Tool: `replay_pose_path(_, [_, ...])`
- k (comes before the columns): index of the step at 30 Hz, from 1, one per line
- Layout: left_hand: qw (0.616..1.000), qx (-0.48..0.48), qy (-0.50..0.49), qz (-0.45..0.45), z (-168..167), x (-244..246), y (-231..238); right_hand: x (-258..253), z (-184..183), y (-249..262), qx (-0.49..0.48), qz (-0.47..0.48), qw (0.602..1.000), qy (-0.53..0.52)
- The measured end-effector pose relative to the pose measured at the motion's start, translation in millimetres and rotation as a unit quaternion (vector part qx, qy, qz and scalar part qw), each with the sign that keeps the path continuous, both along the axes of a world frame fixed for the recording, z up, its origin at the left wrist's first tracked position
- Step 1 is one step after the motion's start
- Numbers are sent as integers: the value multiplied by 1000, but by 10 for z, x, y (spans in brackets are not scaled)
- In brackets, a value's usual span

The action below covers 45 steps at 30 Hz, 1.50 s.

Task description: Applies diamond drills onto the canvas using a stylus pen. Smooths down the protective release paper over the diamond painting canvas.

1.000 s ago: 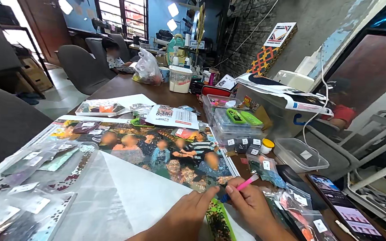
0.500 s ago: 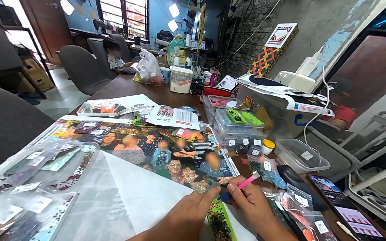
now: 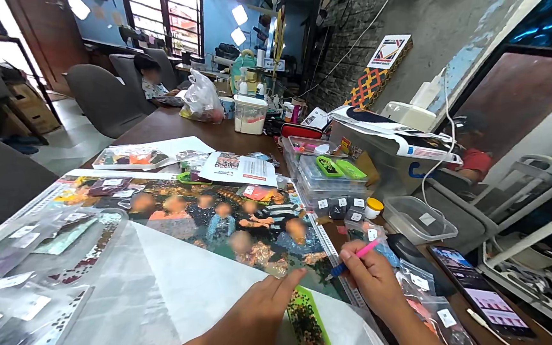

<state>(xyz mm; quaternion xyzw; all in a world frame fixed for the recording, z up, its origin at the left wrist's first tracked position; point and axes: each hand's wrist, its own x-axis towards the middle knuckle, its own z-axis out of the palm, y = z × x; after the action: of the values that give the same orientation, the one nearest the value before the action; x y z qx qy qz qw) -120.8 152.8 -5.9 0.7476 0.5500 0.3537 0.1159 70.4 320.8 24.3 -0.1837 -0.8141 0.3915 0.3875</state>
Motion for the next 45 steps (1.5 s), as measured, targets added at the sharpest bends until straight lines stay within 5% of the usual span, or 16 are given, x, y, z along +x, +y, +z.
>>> replay_pose_path(45, [1000, 15, 9, 2, -16, -6, -12, -6, -133, 36, 105, -29, 991, -72])
